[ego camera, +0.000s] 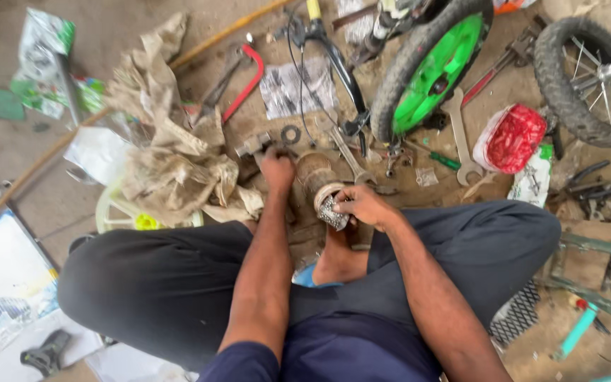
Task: The person disassembles a small bicycle wheel, applies grease to the axle area, wipes the hub and rim with a cloth, and reassembles the internal axle components.
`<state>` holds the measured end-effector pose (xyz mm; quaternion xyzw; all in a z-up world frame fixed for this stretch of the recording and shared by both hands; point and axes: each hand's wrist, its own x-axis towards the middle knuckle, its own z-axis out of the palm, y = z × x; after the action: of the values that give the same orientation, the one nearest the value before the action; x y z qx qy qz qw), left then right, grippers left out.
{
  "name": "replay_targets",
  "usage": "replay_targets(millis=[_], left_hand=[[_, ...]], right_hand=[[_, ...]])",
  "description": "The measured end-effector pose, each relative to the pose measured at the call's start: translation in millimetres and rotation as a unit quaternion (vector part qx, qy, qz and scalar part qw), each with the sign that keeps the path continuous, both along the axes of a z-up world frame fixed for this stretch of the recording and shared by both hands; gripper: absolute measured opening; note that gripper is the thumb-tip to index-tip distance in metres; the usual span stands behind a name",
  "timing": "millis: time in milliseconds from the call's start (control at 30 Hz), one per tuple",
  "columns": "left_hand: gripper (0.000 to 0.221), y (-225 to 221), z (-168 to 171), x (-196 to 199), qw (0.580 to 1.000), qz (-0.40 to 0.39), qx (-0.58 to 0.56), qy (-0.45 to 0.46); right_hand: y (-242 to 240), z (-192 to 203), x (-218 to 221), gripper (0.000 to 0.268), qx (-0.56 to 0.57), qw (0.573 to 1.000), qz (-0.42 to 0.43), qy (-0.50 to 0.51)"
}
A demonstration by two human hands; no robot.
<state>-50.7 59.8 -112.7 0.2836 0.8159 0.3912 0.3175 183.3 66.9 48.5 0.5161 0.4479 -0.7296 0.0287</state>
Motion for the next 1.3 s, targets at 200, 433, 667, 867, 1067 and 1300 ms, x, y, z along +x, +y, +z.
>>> replay_targets(millis=[200,433,667,867,1067,1300], left_hand=[[0.037,36.4,-28.5,-1.3,0.989,-0.004,0.133,-0.060],[0.019,50.8,43.2,-17.3,0.924,0.206,0.182,-0.265],[0.043,23.5,167.8,35.0,0.946,-0.269,-0.060,-0.173],[0.038,-34.9,176.3,91.4,0.971,-0.227,0.033,-0.064],[0.025,-46.7,140.7,93.4,0.943,-0.111,0.032,-0.311],[0.027,-36.6,184.5,84.2,0.870,-0.010,0.017,-0.492]], right_hand=[[1.1,-1.3,5.5,0.013,0.007,0.999,0.038,-0.024],[3.7,-1.7,21.1,0.014,-0.006,1.000,-0.007,-0.017],[21.5,-6.8,22.5,0.014,0.027,0.985,-0.159,0.063],[15.0,-17.7,26.5,0.013,0.079,0.975,-0.196,0.061],[5.6,-2.8,31.9,0.027,-0.020,0.954,-0.278,0.113],[14.6,37.3,26.5,0.057,-0.127,0.919,-0.319,0.192]])
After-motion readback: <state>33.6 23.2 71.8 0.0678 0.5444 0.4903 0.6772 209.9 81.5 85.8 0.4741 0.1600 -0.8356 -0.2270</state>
